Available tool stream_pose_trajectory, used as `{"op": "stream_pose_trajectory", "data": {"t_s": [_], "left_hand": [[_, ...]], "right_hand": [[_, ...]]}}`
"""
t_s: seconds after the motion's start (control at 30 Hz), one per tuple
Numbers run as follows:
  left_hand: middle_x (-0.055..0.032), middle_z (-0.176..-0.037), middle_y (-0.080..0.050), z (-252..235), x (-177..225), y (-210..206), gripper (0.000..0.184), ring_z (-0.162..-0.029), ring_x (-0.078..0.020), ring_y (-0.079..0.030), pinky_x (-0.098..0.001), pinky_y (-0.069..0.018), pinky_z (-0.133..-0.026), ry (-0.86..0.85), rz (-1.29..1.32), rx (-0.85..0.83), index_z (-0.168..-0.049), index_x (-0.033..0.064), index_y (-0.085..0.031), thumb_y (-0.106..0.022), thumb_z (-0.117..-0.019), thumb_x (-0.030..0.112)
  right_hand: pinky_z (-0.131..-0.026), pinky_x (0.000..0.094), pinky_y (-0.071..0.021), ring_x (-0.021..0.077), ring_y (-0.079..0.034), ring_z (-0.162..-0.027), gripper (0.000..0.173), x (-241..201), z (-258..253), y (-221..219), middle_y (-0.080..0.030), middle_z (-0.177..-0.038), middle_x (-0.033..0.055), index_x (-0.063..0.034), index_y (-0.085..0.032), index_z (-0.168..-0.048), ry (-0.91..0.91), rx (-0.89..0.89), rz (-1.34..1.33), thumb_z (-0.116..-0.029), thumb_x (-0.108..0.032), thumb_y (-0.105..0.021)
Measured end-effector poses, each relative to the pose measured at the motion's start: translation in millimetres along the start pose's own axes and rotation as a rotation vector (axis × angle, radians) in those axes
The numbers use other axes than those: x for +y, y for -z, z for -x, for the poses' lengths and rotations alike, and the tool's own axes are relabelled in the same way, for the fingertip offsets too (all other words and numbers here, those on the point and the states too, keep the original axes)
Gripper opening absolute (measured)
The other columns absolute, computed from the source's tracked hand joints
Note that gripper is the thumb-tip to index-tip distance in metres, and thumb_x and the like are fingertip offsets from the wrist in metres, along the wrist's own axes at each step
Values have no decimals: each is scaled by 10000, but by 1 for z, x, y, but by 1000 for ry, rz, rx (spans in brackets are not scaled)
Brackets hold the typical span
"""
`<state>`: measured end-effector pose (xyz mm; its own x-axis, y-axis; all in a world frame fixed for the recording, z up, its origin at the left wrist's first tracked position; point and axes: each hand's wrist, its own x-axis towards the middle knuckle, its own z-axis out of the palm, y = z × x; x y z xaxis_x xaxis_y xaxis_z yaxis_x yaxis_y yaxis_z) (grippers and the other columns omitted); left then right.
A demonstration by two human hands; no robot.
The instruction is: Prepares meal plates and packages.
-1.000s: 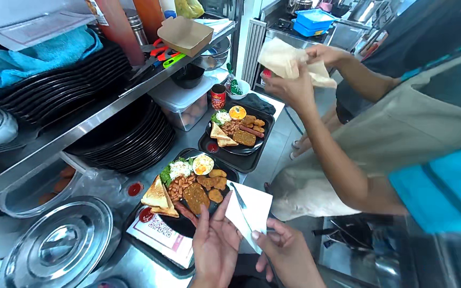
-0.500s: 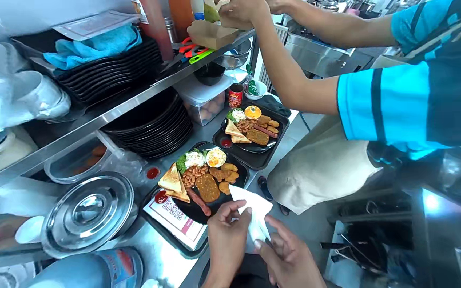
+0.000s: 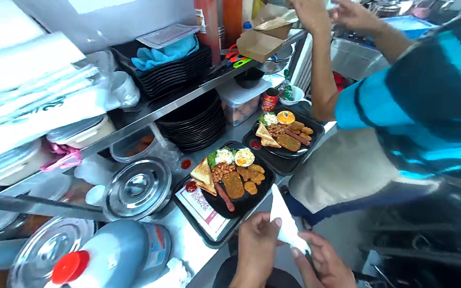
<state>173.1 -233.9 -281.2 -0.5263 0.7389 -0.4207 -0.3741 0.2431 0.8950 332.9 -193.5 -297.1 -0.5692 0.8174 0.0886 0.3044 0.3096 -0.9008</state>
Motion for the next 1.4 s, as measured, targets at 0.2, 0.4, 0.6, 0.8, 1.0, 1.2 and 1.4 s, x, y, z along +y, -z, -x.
{"op": "stream_pose_trajectory", "data": {"t_s": [0.2, 0.4, 0.6, 0.8, 1.0, 1.2, 1.4], "left_hand": [[-142, -845, -728, -9, -14, -23, 101, -711, -194, -726, -344, -636, -659, 69, 250, -80, -1035, -67, -657, -627, -993, 20], [-120, -900, -692, -44, -26, -42, 207, -710, -184, -696, -321, -613, -595, 6, -20, 56, -1086, -29, -657, -735, -931, 85], [-115, -855, -726, -120, -15, -62, 279, -749, -188, -722, -352, -625, -712, 120, -52, -5, -1027, -34, -703, -537, -1072, 186], [-124, -879, -706, -212, -12, -81, 226, -676, -194, -689, -376, -605, -655, 257, -494, -9, -1055, -11, -706, -697, -966, 196], [-163, -1004, -715, -255, -5, -92, 229, -932, -284, -700, -488, -566, -865, 368, -710, 18, -1057, 10, -728, -670, -959, 210], [-180, -1149, -716, -272, 3, -110, 317, -1109, -318, -689, -498, -539, -985, 364, -908, 12, -1170, 31, -714, -578, -1043, 288], [-181, -1166, -712, -271, -1, -117, 410, -1115, -331, -691, -510, -545, -979, 362, -1019, 66, -1220, 33, -685, -500, -1071, 368]], "right_hand": [[-438, 232, -519, 54, -602, -512, 313, -14, 2, 16, -745, -857, 58, 96, -584, -1324, -286, 73, -464, -1038, -22, -536], [-361, 246, -473, 90, -546, -419, 315, 11, -32, 18, -752, -837, 100, 42, -648, -1323, -436, 86, -484, -1049, -85, -560], [-370, 258, -490, 94, -553, -415, 328, 65, -107, 14, -753, -835, 70, 5, -665, -1323, -490, 3, -399, -1055, -157, -566], [-402, 260, -495, 103, -545, -443, 320, 110, -190, 10, -677, -755, 62, -2, -646, -1319, -725, -94, -473, -1076, -175, -529], [-700, 393, -632, 243, -724, -793, 415, 124, -216, 28, -699, -1041, 153, -35, -489, -1439, -911, -281, -520, -1031, -68, -559], [-744, 377, -647, 226, -748, -807, 494, 138, -224, 42, -740, -983, 129, -17, -543, -1382, -819, -304, -317, -917, -10, -710], [-680, 346, -625, 184, -730, -734, 401, 168, -248, 28, -744, -897, 93, -19, -627, -1170, -761, -234, -140, -834, -100, -830]]}}
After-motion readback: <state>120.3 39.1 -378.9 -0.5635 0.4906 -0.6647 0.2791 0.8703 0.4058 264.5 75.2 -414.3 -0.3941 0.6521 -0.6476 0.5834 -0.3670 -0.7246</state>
